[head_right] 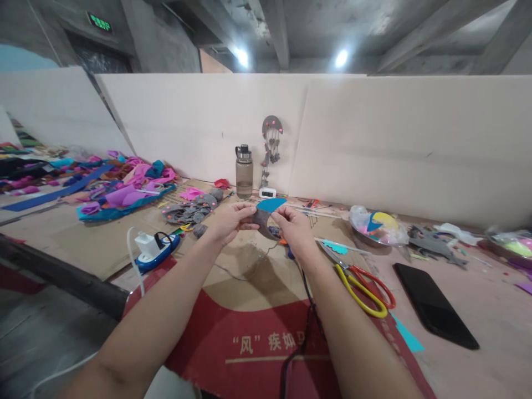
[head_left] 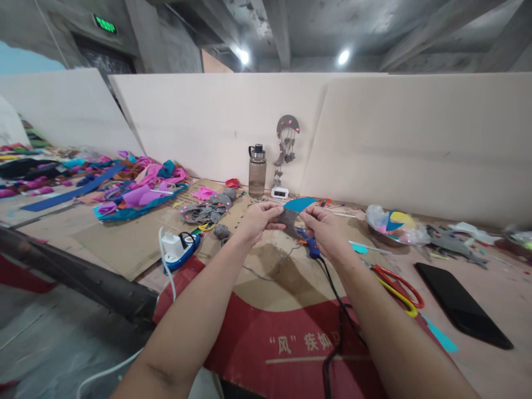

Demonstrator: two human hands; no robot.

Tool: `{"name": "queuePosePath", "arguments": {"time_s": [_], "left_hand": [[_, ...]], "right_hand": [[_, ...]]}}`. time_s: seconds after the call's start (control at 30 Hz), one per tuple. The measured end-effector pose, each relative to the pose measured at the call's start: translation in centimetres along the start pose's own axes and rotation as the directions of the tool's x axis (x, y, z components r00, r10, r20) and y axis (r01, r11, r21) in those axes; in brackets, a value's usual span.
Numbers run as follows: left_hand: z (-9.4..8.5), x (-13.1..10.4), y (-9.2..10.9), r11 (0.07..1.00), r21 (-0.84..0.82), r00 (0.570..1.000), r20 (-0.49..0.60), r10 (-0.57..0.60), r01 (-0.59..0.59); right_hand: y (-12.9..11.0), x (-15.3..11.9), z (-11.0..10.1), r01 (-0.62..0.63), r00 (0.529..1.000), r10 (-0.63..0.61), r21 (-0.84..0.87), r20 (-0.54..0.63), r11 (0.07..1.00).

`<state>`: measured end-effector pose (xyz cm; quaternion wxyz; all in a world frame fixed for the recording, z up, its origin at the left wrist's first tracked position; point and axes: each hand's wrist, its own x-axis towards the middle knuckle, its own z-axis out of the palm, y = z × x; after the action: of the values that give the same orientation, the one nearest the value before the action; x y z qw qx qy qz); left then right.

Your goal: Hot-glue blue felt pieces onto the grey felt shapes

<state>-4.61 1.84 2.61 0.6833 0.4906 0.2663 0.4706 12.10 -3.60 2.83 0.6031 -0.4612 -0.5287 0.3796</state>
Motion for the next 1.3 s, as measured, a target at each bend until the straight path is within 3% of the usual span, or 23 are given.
{"name": "queuePosePath", "arguments": {"time_s": [0.4,0.73,1.03,1.3], "left_hand": [[-0.9,0.0,0.4,0.979,-0.059,0.968,0.175,-0.182,0.195],[-1.0,-0.1,0.2,0.978,-0.003,0.940,0.276,-0.201,0.210],[0.4,-0.4,-0.3,0.998,-0.027,0.975,0.213,-0.057,0.065],[1.2,-0.5,-0.9,0.997,-0.078,0.969,0.245,0.037,-0.018]], "right_hand": [[-1.1,-1.0,-0.1,-0.074,0.978,0.045,0.135,0.206,0.988],[-0.7,-1.2,1.1,-0.105,0.968,0.050,0.216,0.245,0.971],[0.2,-0.9,1.4,-0.100,0.990,0.075,0.212,0.123,0.972],[1.7,-0.2,1.2,0.049,0.987,-0.034,0.093,-0.157,0.994]]}}
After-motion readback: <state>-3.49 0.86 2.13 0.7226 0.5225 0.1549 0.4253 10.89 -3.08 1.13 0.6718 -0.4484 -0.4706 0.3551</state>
